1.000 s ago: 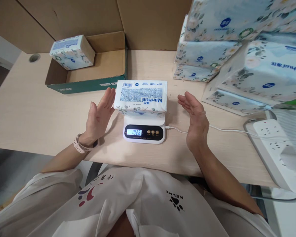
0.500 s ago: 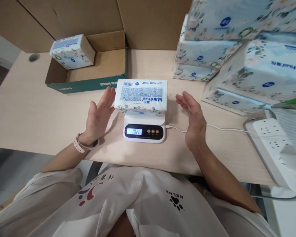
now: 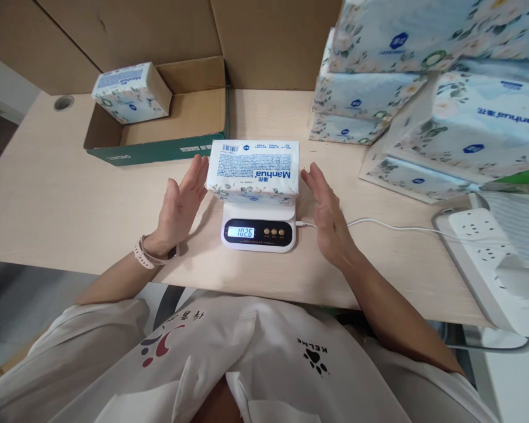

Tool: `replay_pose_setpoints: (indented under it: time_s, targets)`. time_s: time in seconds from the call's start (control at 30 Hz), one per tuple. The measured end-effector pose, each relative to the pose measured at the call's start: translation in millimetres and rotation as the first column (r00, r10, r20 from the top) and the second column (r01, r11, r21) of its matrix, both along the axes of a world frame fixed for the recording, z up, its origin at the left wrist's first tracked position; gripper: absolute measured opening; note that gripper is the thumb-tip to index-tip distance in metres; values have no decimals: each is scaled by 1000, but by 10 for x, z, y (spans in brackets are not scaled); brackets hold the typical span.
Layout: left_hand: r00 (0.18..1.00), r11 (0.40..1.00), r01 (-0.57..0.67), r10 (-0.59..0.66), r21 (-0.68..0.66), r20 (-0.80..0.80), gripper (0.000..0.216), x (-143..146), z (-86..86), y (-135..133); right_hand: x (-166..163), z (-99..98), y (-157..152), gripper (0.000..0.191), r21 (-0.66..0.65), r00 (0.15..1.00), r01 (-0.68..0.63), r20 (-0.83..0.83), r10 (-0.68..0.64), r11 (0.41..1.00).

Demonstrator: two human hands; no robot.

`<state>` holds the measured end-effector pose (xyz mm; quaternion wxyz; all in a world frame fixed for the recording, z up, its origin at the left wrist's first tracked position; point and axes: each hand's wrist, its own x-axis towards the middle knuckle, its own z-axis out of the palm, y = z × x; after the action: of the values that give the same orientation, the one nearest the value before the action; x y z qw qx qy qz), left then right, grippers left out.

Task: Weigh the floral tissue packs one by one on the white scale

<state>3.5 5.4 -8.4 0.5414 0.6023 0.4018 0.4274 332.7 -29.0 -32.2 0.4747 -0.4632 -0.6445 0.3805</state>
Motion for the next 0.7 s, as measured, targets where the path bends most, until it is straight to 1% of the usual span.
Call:
replay_pose_setpoints:
  time_s: [0.1,0.23,0.43,0.6,0.67,0.7]
  targets:
    - [1000,1000,-3,3,-4,-7,90,-1,-10,-1,-17,16,-5,86,-14,1000,-8,8,9,1000]
    - [1000,1000,-2,2,2,-19,91,-7,-11,5,-17,3,-6,84,23,999,-9,52,7,1000]
    - [999,1000,-27,27,-2,-19,92,0,-42,33,2,-23,12,84,16,999,26,32,-26,1000]
    - [999,999,-44,44,13,-31,88,-42,-71,10,33,-47,53,82,31,999,6,31,-7,1000]
    - [998,1000,-21,22,23,-50,84,-23,-43,8,-20,-99,71,80,38,999,10,40,-12,999]
    - [998,999,18,-16,36,-56,83,7,-12,15,-68,-129,78,80,53,999,18,30,-20,998]
